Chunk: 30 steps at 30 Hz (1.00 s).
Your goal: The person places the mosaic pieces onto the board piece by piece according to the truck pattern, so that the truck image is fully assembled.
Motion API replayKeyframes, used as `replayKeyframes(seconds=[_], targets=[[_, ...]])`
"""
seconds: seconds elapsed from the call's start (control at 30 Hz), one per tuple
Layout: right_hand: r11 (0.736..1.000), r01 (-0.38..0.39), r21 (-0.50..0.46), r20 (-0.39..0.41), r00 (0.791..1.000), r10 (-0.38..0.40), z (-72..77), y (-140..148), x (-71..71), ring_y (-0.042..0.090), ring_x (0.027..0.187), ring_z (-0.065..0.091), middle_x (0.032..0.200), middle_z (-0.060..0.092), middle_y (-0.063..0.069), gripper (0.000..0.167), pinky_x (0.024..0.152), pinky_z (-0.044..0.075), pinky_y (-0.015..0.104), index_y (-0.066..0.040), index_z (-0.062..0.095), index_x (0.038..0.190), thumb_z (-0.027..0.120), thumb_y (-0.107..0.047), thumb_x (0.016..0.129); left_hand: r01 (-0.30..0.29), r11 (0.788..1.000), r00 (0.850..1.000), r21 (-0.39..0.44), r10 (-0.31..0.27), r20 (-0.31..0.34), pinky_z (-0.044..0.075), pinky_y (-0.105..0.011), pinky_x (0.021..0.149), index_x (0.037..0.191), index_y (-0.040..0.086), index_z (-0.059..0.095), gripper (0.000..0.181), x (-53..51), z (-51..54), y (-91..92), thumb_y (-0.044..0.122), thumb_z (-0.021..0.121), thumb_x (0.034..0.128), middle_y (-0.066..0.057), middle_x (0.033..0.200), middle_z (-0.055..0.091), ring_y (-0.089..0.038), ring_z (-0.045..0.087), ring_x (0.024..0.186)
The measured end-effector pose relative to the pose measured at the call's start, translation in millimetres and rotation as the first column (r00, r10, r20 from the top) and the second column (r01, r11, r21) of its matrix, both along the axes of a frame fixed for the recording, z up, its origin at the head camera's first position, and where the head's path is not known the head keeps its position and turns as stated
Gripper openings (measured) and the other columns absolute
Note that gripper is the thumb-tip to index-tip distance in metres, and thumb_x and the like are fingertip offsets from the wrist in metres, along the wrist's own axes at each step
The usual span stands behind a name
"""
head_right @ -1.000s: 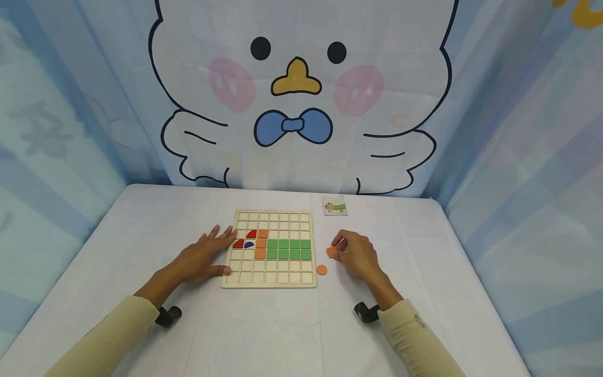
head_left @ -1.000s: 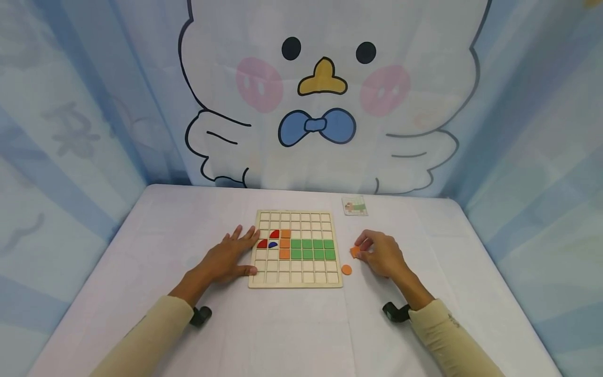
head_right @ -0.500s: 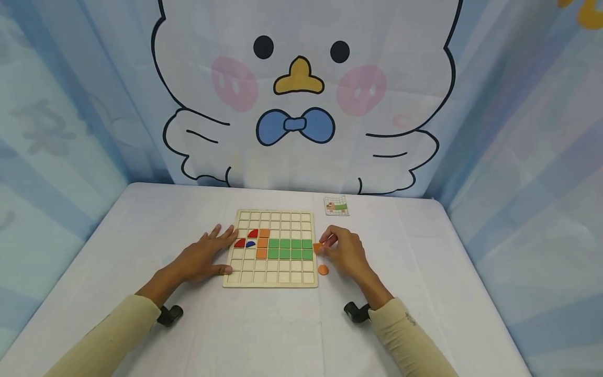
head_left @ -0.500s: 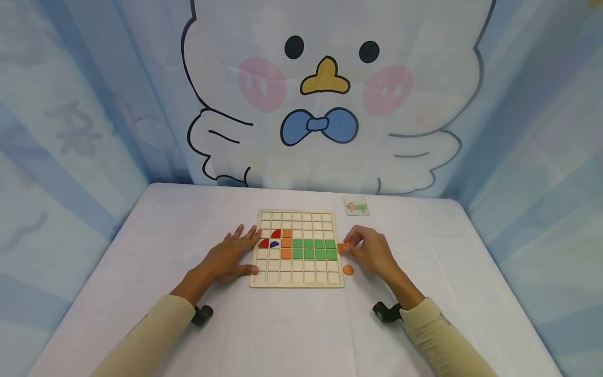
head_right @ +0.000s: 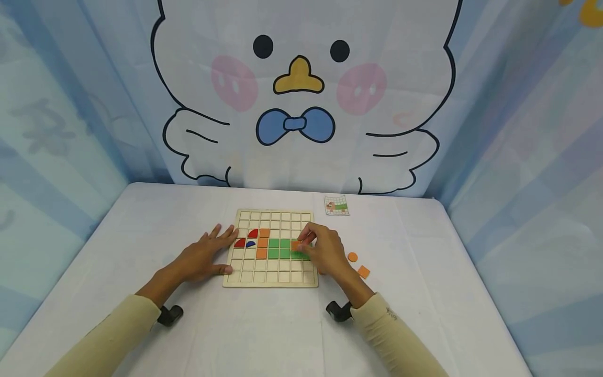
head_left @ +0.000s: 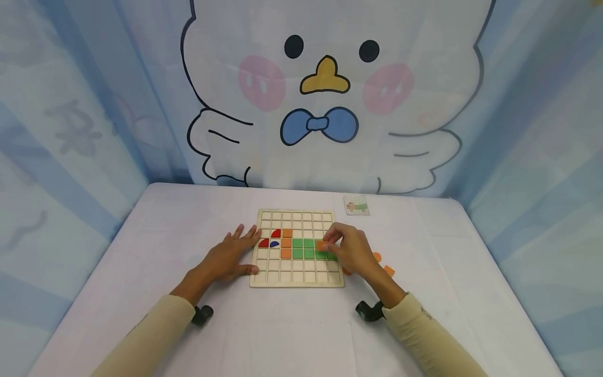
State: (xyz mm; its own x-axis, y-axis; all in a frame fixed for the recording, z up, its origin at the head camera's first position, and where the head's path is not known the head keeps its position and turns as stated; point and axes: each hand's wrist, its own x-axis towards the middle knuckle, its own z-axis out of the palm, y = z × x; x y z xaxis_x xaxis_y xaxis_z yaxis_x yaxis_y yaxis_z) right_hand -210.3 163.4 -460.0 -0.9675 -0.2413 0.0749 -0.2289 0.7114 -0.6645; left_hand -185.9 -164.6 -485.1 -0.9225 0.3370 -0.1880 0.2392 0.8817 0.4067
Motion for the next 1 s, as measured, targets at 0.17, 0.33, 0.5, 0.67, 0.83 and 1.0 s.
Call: replayKeyframes(seconds=[0.17,0.33,0.5,0.67,0.83,1.0], targets=[[0.999,-0.039,-0.019,-0.007,0.999,0.039,0.0,-21,0.6,0.013,0.079,0.063,0.086,0.073,-0.005,0.017,0.066,0.045,0.027,-0.02,0.072,0.095,0.088,-0.019,0.089,-0.002,1.0,1.0,0.0,0.002,0.001,0.015,-0.063,0.133,0.17,0.018,0.024,0.103,0.2,-1.0,-0.3,0.046,0.082,0.0901,-0.008,0.178,0.019,-0.042,0.008,0.166],[0.997,-0.074,-0.035,-0.019,0.997,0.074,-1.6,-41,0.2,0.012,0.08,0.064,0.084,0.072,-0.006,0.017,0.067,0.045,0.028,-0.02,0.071,0.092,0.088,-0.019,0.089,-0.002,1.0,1.0,0.005,0.002,-0.001,0.015,-0.063,0.133,0.17,0.018,0.024,0.102,0.3,-1.2,-0.2,0.047,0.081,0.0902,-0.008,0.178,0.02,-0.043,0.008,0.166],[0.993,-0.112,-0.045,-0.045,0.993,0.11,-3.8,-59,0.3,0.011,0.078,0.064,0.082,0.073,-0.006,0.017,0.065,0.044,0.028,-0.018,0.071,0.091,0.088,-0.016,0.088,0.005,1.0,1.0,0.011,-0.005,0.003,0.015,-0.063,0.133,0.17,0.018,0.024,0.103,0.6,-0.1,-0.7,0.047,0.081,0.09,-0.008,0.178,0.019,-0.043,0.008,0.166],[0.989,-0.144,-0.045,-0.045,0.989,0.142,-4.5,-75,0.9,0.012,0.079,0.067,0.083,0.075,-0.005,0.017,0.07,0.049,0.028,-0.018,0.072,0.091,0.088,-0.013,0.088,0.017,1.0,1.0,0.019,-0.017,0.004,0.015,-0.064,0.133,0.17,0.018,0.025,0.103,0.8,0.3,-2.0,0.048,0.081,0.0897,-0.008,0.178,0.019,-0.043,0.008,0.166],[0.985,-0.163,-0.049,-0.011,0.987,0.163,-6.3,-87,1.3,0.012,0.08,0.066,0.081,0.074,-0.006,0.014,0.072,0.05,0.029,-0.017,0.073,0.092,0.086,-0.014,0.09,0.021,0.999,1.0,0.031,-0.021,-0.002,0.016,-0.065,0.132,0.17,0.017,0.026,0.101,0.7,0.1,-3.5,0.046,0.082,0.09,-0.009,0.178,0.02,-0.044,0.009,0.166],[0.986,-0.164,-0.034,-0.01,0.987,0.163,-10.1,-95,1.6,0.009,0.076,0.064,0.079,0.073,-0.006,0.015,0.07,0.049,0.026,-0.017,0.073,0.09,0.087,-0.014,0.09,0.023,0.999,1.0,0.039,-0.023,-0.012,0.018,-0.066,0.132,0.17,0.017,0.027,0.102,0.4,-1.2,-3.9,0.046,0.082,0.0896,-0.009,0.178,0.021,-0.045,0.011,0.165]])
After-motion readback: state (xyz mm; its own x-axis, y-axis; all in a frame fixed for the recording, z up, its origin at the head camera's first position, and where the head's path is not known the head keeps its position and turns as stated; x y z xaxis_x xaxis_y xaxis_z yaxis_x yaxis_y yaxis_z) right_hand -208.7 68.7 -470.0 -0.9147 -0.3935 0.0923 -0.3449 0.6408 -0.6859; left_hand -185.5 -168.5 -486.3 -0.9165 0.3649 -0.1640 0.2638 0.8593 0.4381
